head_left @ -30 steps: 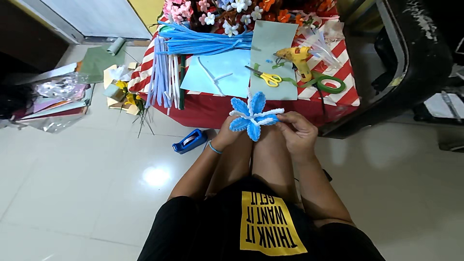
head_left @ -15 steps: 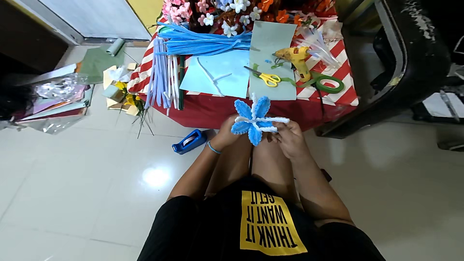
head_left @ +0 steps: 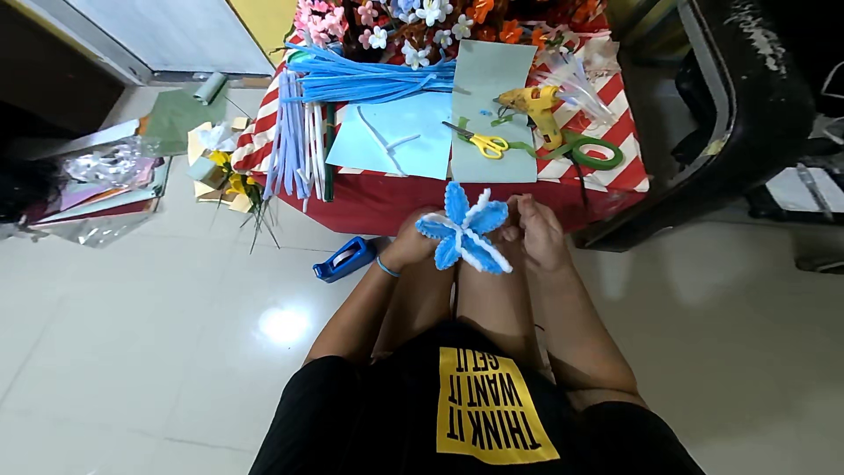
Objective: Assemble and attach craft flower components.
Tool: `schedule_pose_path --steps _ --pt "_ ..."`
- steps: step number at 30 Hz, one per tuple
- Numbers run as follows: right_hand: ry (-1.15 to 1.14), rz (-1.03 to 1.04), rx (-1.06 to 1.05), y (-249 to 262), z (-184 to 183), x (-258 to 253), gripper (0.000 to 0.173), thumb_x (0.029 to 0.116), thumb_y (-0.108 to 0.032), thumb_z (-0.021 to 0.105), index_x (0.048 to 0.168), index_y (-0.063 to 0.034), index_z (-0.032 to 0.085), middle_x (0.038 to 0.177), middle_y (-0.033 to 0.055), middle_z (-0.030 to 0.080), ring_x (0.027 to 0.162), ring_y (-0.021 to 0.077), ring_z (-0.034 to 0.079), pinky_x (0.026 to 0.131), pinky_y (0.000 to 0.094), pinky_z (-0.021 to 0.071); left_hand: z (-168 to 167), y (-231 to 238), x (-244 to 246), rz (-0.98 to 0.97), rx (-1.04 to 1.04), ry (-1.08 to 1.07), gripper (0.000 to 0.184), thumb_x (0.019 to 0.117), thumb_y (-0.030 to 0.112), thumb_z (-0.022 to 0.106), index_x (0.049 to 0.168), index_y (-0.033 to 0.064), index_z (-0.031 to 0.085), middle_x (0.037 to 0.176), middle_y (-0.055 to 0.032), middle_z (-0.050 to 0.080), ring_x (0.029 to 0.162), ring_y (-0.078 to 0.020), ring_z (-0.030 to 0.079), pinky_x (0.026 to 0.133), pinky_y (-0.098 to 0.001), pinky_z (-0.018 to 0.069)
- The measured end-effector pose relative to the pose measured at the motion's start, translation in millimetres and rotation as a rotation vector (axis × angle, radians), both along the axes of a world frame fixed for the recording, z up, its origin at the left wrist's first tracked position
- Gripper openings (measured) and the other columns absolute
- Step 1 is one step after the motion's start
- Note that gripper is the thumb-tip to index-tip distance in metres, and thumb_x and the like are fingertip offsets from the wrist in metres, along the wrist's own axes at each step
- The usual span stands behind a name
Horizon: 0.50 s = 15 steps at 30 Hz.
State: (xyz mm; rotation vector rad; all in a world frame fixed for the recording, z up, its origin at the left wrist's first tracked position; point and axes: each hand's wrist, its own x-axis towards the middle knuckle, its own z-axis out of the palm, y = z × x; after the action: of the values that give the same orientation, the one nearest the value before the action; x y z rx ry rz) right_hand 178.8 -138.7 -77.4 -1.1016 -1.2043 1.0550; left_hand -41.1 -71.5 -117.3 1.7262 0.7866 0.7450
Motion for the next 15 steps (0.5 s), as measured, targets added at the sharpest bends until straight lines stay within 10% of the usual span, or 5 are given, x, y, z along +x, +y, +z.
schedule_pose_path --steps 5,15 --pt "0.029 0.157 -0.012 1.1 3.9 1.3 0.041 0.1088 -0.029 0.036 0.082 -0.0187 0.065 0.061 -0.0140 0.054 0.052 -0.0049 0.048 0.053 0.0140 0.0436 -4.4 10.9 2.5 -0.160 -0.009 -0.114 0.018 0.0856 0.006 0.069 0.103 -0.0001 0.070 0.090 0.0032 0.071 0.085 0.0022 0.065 0.082 -0.0223 0.0556" --pt "0.123 0.128 -0.007 -0.5 -6.6 -5.4 0.038 0.1084 -0.035 0.041 0.082 -0.0190 0.062 0.060 -0.0103 0.052 0.056 0.0010 0.052 0.060 0.0205 0.0499 -23.2 4.0 15.1 0.187 0.017 -0.012 0.013 0.0917 0.014 0.070 0.102 0.0060 0.073 0.090 -0.0013 0.072 0.083 -0.0076 0.068 0.080 -0.0369 0.0580"
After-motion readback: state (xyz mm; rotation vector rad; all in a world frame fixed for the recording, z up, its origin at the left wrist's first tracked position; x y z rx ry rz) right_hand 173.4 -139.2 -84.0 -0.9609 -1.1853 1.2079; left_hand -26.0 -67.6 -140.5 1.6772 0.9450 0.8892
